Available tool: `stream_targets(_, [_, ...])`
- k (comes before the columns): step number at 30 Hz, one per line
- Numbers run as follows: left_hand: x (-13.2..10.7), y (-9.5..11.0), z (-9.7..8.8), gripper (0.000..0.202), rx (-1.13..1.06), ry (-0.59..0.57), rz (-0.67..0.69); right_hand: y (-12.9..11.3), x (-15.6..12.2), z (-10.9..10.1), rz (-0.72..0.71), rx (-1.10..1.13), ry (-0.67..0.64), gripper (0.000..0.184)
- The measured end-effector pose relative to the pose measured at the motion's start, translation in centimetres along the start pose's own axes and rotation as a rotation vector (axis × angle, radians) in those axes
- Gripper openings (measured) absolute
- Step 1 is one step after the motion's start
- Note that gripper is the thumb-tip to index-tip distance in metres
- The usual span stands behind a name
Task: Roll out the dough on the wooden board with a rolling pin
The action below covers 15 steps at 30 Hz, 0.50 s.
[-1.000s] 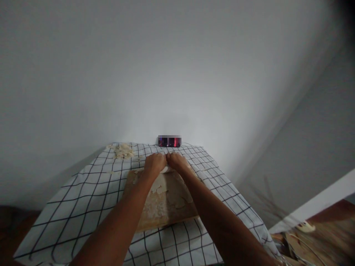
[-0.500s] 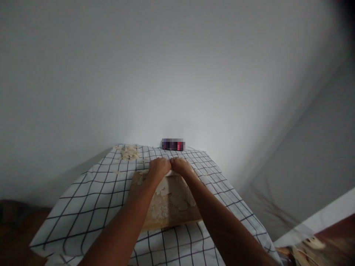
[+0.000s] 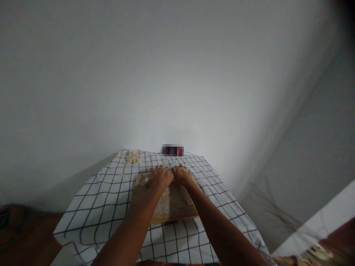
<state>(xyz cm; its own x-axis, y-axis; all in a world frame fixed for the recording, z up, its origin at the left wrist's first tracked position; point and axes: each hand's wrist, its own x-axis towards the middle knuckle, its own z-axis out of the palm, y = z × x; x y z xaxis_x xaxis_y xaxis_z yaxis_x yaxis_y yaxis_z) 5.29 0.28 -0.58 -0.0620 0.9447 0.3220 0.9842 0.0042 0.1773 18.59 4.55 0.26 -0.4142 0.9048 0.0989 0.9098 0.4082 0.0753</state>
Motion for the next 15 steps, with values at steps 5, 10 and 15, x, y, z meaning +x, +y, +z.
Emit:
stream_targets(5, [-1.5, 0.5, -0.2, 0.041, 0.007, -0.055, 0.002, 0.0, -1.9, 0.6, -0.033, -0.049, 0.044, 0.038])
stream_targets(10, [-3.3, 1.4, -1.0, 0.048, 0.018, -0.021, 0.006, 0.0, -3.8, 1.1, -0.038, -0.028, 0.089, 0.040])
stream_targets(15, [-5.0, 1.2, -0.5, 0.053, 0.043, -0.010, 0.053, 0.1, -5.1, 1.7, -0.038, 0.045, 0.111, 0.042])
